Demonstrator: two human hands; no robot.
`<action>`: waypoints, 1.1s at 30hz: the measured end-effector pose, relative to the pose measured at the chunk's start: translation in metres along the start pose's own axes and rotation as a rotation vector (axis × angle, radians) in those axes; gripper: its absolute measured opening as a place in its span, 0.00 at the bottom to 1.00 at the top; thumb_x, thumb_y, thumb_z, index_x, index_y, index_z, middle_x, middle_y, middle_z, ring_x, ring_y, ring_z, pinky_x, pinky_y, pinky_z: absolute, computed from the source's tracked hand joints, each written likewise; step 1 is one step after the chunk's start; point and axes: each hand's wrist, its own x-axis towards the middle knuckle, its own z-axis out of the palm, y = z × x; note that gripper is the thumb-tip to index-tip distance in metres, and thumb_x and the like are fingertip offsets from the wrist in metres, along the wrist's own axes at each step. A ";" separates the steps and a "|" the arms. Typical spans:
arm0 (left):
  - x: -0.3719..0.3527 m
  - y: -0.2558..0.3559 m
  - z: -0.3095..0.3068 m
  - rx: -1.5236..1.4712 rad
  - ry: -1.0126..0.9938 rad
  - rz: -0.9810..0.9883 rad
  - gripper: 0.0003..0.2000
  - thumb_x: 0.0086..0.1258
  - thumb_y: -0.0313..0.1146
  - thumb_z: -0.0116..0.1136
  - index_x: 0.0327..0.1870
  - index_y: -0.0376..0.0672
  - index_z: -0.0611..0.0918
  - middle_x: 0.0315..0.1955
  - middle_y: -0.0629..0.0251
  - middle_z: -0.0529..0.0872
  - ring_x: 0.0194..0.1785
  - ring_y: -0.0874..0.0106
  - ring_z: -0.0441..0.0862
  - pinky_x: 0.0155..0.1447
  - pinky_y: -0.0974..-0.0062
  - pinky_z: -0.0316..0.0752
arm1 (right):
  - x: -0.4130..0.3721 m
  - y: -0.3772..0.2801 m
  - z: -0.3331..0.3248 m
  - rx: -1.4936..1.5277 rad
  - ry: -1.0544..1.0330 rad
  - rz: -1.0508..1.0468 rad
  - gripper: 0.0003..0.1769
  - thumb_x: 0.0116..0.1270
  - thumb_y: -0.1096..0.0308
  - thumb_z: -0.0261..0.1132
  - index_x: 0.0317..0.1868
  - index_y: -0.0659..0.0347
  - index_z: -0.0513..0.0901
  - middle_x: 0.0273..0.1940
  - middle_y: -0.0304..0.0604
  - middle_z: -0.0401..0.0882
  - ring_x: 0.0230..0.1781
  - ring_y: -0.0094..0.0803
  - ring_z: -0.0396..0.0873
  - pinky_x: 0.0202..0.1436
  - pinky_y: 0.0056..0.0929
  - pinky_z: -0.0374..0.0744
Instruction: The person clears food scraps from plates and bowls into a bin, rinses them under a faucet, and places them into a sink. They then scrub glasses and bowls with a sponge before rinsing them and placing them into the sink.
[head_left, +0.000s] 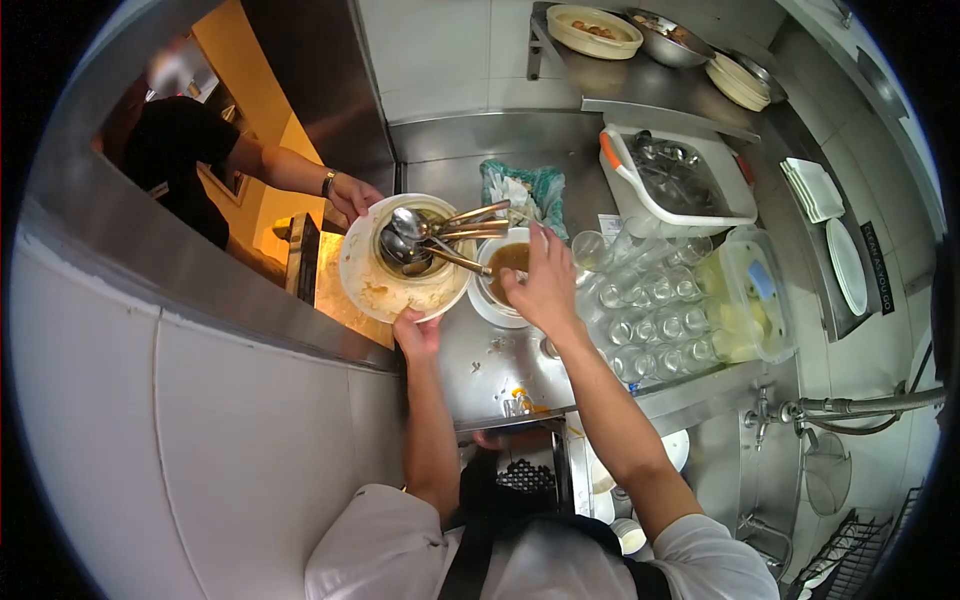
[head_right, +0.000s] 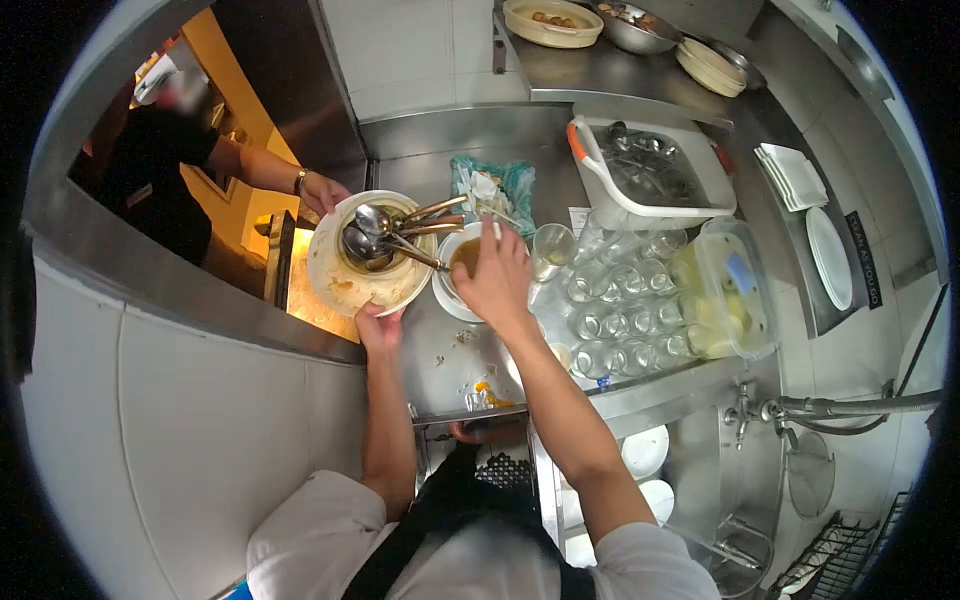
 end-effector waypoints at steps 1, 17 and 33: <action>-0.006 0.001 0.002 -0.002 -0.011 0.011 0.36 0.44 0.22 0.48 0.64 0.34 0.69 0.62 0.48 0.76 0.66 0.46 0.73 0.68 0.38 0.70 | 0.005 -0.008 0.000 0.007 0.011 -0.059 0.46 0.56 0.57 0.68 0.73 0.64 0.60 0.69 0.59 0.61 0.71 0.54 0.59 0.72 0.50 0.61; -0.113 0.008 0.009 0.138 -0.210 -0.153 0.41 0.42 0.24 0.51 0.69 0.35 0.66 0.62 0.52 0.77 0.66 0.54 0.74 0.72 0.53 0.68 | 0.051 0.006 -0.079 0.080 -0.592 -0.024 0.45 0.59 0.40 0.68 0.70 0.57 0.69 0.59 0.54 0.77 0.57 0.49 0.78 0.59 0.48 0.74; -0.178 0.051 0.051 0.353 -0.231 -0.593 0.39 0.44 0.23 0.49 0.68 0.35 0.66 0.63 0.51 0.75 0.68 0.52 0.71 0.75 0.50 0.63 | -0.020 0.031 -0.149 0.563 -0.928 0.266 0.36 0.68 0.43 0.64 0.70 0.53 0.70 0.61 0.52 0.66 0.54 0.38 0.76 0.42 0.30 0.86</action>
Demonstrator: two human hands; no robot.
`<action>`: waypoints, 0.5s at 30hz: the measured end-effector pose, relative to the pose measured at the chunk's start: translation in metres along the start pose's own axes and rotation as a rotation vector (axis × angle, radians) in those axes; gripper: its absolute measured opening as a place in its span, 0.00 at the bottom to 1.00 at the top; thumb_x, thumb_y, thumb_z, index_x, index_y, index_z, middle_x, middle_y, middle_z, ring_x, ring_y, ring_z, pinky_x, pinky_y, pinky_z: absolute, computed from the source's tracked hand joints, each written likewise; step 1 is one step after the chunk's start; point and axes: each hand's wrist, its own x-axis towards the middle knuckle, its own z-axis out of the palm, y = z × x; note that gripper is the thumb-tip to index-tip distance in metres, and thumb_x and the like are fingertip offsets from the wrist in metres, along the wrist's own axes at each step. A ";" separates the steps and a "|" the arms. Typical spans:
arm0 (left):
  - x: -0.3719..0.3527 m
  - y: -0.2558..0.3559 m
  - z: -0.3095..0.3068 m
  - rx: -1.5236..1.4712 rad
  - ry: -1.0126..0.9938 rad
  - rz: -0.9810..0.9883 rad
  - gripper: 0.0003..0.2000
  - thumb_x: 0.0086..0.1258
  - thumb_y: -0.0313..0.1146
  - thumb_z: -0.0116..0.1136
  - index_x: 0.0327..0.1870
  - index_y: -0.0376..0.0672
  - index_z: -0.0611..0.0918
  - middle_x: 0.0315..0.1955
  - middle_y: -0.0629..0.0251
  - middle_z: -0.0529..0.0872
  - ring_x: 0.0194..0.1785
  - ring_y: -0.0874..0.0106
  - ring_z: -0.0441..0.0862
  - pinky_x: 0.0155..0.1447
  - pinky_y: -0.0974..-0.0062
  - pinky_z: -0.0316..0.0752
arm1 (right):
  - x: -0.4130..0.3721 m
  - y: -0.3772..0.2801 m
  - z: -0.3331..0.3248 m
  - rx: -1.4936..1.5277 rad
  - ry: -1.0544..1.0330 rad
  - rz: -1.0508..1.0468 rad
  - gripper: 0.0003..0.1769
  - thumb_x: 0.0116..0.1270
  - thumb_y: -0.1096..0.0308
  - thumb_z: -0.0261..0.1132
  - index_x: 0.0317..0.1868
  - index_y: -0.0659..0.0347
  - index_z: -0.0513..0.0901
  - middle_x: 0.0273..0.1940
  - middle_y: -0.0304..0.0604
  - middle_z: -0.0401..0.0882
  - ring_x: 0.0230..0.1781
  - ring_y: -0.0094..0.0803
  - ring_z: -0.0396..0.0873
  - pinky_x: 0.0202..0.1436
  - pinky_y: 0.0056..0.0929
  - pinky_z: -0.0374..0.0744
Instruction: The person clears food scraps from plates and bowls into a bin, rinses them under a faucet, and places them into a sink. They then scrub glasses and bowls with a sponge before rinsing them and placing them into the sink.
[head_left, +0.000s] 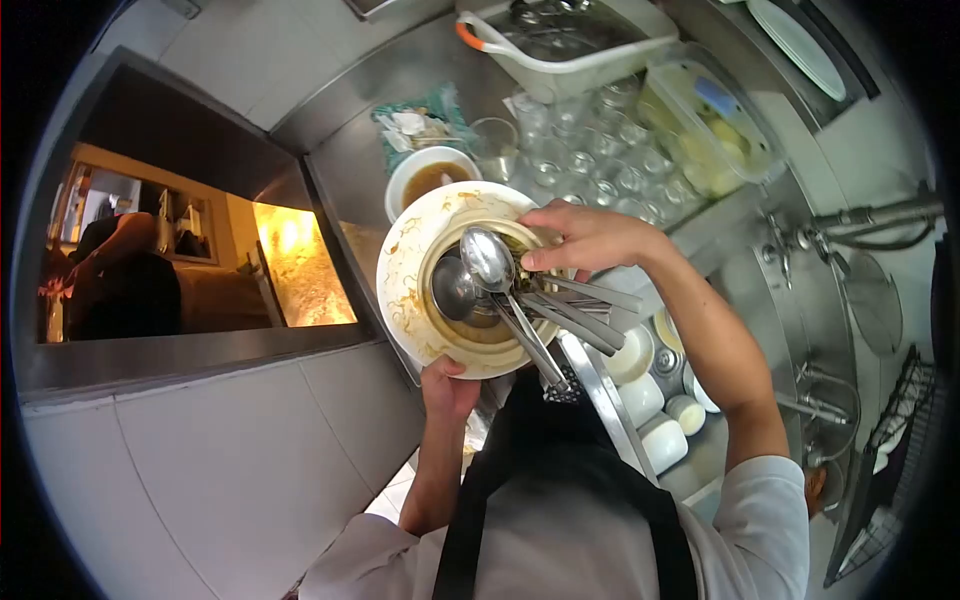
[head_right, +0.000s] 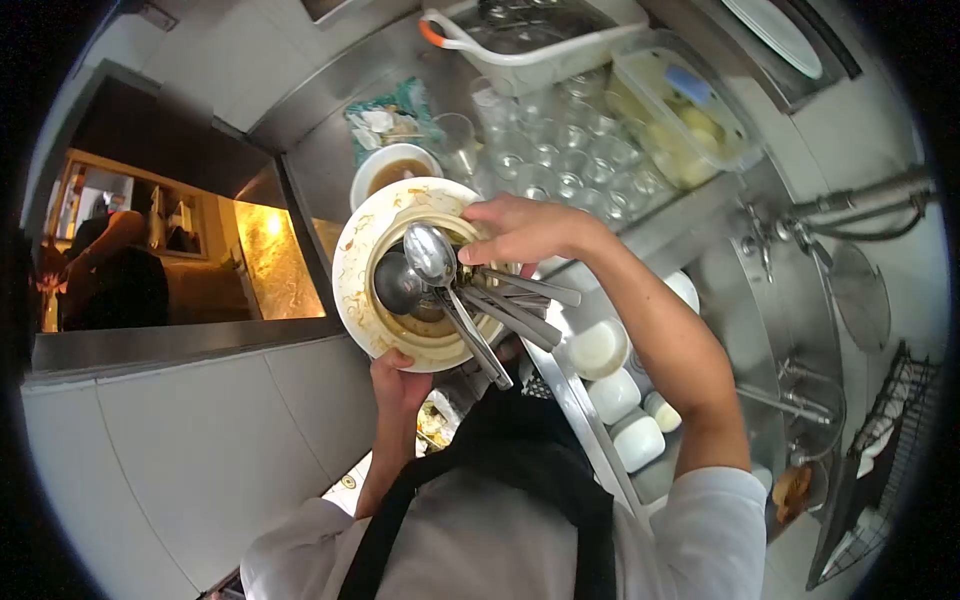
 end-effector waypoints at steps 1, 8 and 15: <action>0.000 0.006 0.001 -0.022 -0.013 -0.049 0.38 0.45 0.22 0.48 0.68 0.35 0.67 0.62 0.51 0.76 0.68 0.52 0.71 0.74 0.51 0.64 | -0.006 -0.006 0.004 -0.019 0.007 0.040 0.36 0.68 0.43 0.64 0.70 0.53 0.70 0.61 0.53 0.66 0.54 0.38 0.77 0.42 0.30 0.86; 0.009 0.014 -0.004 0.020 -0.114 -0.162 0.39 0.46 0.24 0.48 0.69 0.35 0.65 0.63 0.51 0.75 0.69 0.52 0.71 0.76 0.52 0.62 | -0.037 -0.039 0.055 -0.579 0.469 0.282 0.50 0.61 0.40 0.69 0.73 0.63 0.59 0.57 0.60 0.70 0.56 0.52 0.76 0.51 0.47 0.81; 0.016 0.009 -0.002 0.029 -0.162 -0.230 0.37 0.47 0.24 0.47 0.68 0.31 0.64 0.61 0.49 0.76 0.66 0.53 0.74 0.72 0.53 0.67 | -0.058 -0.071 0.133 -0.905 0.346 0.578 0.59 0.52 0.52 0.74 0.77 0.61 0.48 0.55 0.61 0.72 0.52 0.59 0.78 0.51 0.55 0.78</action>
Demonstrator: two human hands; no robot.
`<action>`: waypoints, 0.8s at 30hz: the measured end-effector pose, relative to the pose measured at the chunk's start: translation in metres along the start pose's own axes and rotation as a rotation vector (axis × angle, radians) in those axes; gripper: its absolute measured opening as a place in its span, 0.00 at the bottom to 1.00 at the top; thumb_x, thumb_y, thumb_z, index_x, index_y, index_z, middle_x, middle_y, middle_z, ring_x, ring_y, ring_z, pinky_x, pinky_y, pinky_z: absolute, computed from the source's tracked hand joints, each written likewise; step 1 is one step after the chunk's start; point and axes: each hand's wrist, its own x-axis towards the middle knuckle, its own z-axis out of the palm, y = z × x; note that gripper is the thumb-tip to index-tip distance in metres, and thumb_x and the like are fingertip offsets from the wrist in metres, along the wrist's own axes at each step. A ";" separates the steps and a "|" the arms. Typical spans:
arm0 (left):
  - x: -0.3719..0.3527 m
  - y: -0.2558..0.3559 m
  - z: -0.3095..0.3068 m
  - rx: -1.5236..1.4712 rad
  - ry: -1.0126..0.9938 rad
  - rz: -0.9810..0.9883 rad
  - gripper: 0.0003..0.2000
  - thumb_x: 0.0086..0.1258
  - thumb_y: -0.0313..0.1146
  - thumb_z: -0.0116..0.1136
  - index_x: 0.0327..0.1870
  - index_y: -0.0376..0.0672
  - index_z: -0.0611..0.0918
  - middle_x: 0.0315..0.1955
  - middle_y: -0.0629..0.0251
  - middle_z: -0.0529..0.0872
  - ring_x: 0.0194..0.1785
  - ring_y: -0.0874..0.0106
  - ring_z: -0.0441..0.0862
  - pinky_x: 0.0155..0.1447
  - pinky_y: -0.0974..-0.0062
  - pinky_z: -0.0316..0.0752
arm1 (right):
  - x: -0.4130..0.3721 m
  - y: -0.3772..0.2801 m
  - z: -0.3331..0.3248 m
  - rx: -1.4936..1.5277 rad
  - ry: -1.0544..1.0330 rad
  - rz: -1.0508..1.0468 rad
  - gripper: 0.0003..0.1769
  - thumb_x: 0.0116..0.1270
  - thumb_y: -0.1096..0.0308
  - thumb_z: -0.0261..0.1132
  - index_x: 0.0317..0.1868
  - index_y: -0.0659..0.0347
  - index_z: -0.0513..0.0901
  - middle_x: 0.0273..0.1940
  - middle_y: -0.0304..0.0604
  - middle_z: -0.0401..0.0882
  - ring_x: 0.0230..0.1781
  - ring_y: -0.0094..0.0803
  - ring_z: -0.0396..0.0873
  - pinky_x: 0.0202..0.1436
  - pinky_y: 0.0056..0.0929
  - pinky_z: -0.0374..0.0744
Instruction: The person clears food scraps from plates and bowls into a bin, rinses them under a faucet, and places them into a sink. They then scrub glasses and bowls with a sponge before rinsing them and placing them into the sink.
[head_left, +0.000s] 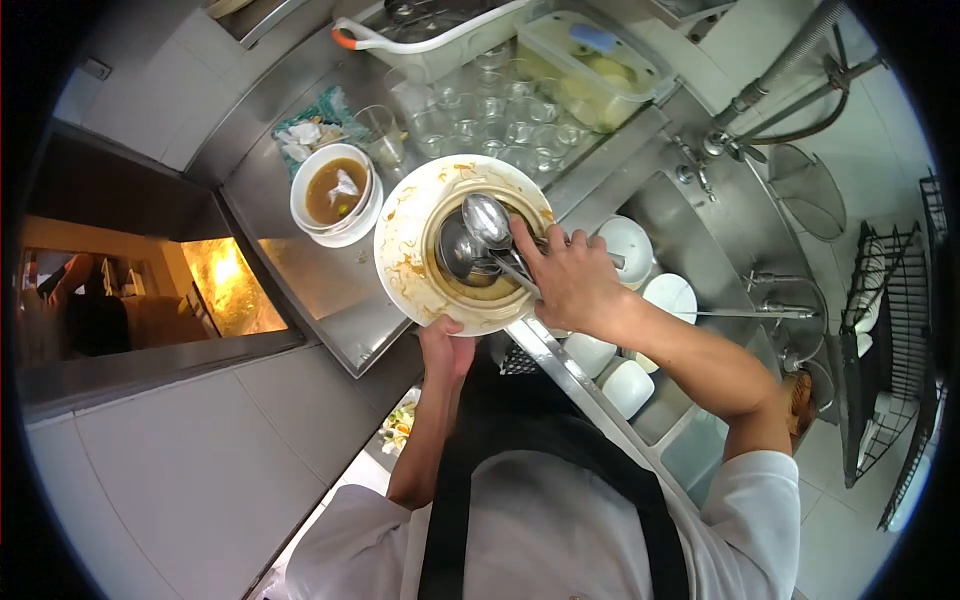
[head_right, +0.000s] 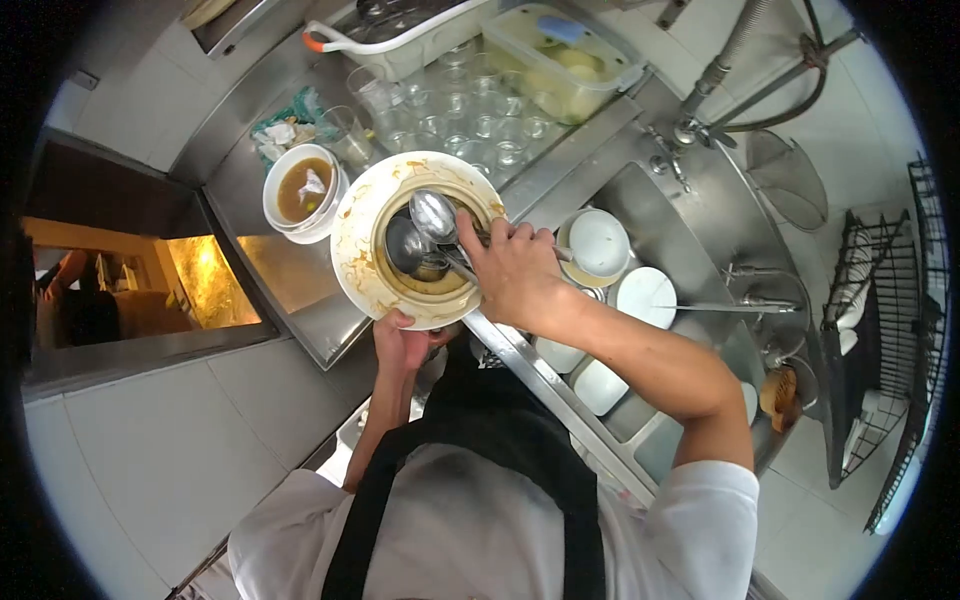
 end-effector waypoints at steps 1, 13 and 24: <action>0.003 -0.002 -0.001 0.004 -0.001 -0.002 0.37 0.47 0.23 0.47 0.68 0.31 0.64 0.61 0.50 0.76 0.66 0.54 0.74 0.72 0.53 0.67 | -0.001 0.001 0.005 0.037 0.085 0.013 0.54 0.50 0.61 0.73 0.75 0.61 0.53 0.50 0.60 0.75 0.47 0.57 0.81 0.49 0.52 0.79; 0.022 -0.025 0.010 0.007 -0.088 -0.137 0.39 0.45 0.20 0.47 0.69 0.32 0.63 0.63 0.53 0.74 0.68 0.55 0.72 0.74 0.56 0.65 | -0.027 0.024 0.016 0.196 -0.039 0.137 0.26 0.58 0.71 0.60 0.58 0.67 0.69 0.43 0.60 0.83 0.42 0.55 0.84 0.46 0.51 0.80; 0.037 -0.085 0.012 -0.037 -0.150 -0.314 0.38 0.46 0.22 0.49 0.68 0.33 0.66 0.62 0.53 0.77 0.66 0.56 0.74 0.73 0.57 0.66 | -0.102 0.117 0.040 0.831 0.202 0.202 0.22 0.56 0.75 0.62 0.53 0.69 0.72 0.39 0.61 0.82 0.43 0.54 0.80 0.51 0.46 0.76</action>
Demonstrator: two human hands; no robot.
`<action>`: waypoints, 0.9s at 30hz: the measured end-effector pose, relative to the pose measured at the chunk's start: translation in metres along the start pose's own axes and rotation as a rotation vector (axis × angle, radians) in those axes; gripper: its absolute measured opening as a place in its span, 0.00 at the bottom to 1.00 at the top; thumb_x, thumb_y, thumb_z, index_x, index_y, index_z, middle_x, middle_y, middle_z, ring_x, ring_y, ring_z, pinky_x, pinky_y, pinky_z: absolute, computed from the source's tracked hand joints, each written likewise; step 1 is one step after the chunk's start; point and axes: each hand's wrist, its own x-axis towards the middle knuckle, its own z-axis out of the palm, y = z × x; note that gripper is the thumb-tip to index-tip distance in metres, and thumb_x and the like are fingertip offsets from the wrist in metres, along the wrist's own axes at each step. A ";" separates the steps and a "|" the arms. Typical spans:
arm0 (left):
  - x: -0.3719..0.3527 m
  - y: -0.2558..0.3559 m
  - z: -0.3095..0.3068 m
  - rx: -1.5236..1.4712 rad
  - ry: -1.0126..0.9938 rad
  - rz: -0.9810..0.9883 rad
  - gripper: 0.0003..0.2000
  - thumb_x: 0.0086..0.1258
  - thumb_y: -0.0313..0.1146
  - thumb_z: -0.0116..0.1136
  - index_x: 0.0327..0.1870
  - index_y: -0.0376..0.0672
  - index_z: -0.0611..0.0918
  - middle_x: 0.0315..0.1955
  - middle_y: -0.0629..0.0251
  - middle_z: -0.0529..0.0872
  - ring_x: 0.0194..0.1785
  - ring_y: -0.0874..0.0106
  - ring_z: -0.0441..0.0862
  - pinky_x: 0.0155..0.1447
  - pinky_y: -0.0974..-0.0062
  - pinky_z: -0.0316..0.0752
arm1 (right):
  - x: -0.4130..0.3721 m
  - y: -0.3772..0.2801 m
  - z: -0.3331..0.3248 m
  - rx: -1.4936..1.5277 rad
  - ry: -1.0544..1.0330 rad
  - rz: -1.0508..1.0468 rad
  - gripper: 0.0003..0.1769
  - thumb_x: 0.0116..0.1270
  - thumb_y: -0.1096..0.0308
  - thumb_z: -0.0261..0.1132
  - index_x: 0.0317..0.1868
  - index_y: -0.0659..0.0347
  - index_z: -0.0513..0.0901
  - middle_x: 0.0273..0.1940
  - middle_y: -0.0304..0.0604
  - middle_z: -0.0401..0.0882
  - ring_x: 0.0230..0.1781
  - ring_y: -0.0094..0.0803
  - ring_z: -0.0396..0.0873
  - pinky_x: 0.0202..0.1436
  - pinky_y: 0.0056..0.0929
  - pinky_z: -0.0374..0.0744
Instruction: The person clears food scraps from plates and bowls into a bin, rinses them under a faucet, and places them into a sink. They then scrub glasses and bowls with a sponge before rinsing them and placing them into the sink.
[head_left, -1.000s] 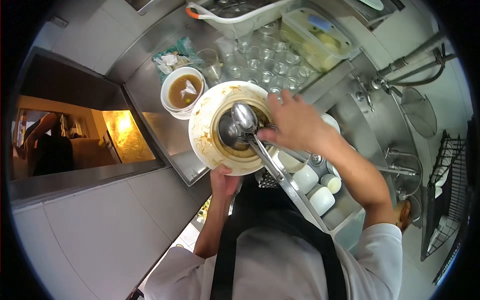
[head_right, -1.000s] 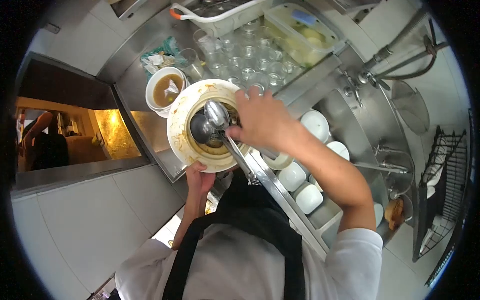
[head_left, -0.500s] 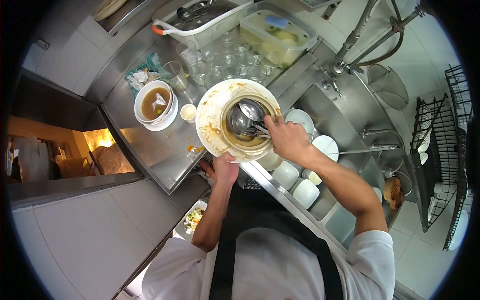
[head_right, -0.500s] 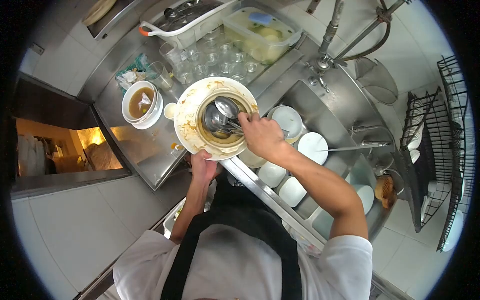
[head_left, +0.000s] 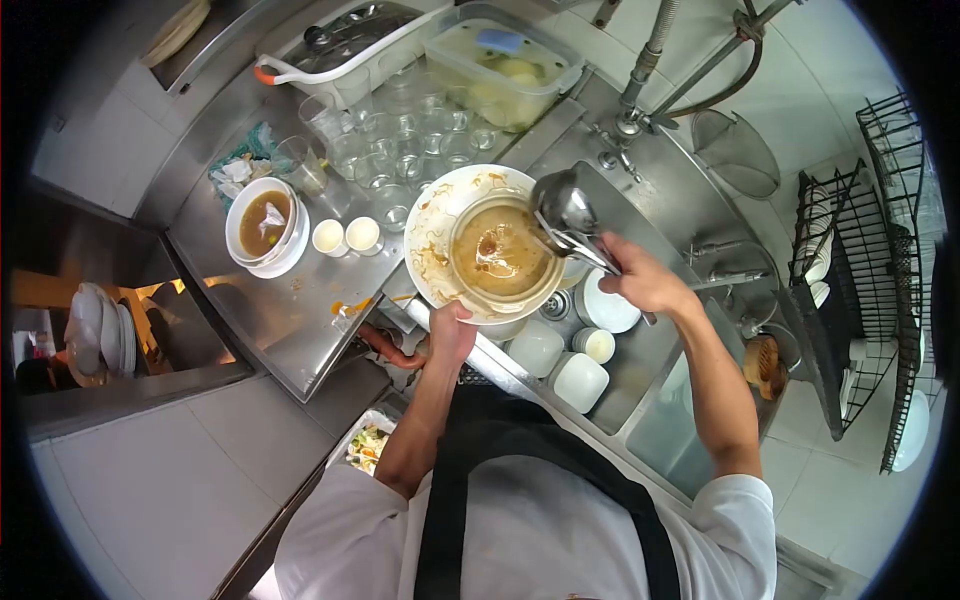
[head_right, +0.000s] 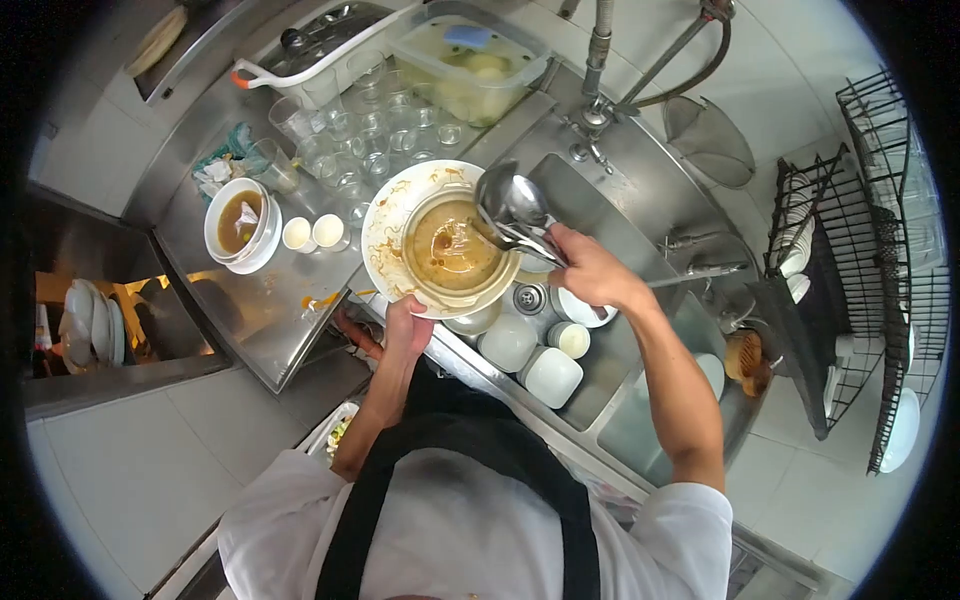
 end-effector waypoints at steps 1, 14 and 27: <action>-0.002 -0.001 -0.008 -0.013 -0.015 -0.009 0.38 0.46 0.23 0.49 0.68 0.33 0.66 0.62 0.53 0.77 0.66 0.56 0.75 0.73 0.57 0.66 | -0.011 0.005 0.003 0.109 0.077 -0.035 0.19 0.59 0.71 0.66 0.49 0.68 0.73 0.34 0.52 0.80 0.38 0.44 0.79 0.47 0.42 0.76; -0.023 -0.008 0.006 0.082 0.076 -0.037 0.39 0.44 0.21 0.48 0.68 0.34 0.66 0.64 0.51 0.74 0.69 0.54 0.71 0.76 0.50 0.60 | -0.067 0.297 0.109 1.166 0.468 0.905 0.12 0.69 0.65 0.68 0.32 0.54 0.71 0.20 0.31 0.66 0.14 0.21 0.60 0.16 0.26 0.62; -0.048 -0.021 0.002 0.108 0.115 -0.112 0.34 0.47 0.27 0.55 0.63 0.29 0.71 0.59 0.47 0.78 0.62 0.52 0.77 0.69 0.52 0.72 | -0.083 0.465 0.194 1.376 0.690 0.425 0.17 0.72 0.47 0.60 0.46 0.51 0.77 0.29 0.32 0.75 0.30 0.26 0.76 0.42 0.33 0.79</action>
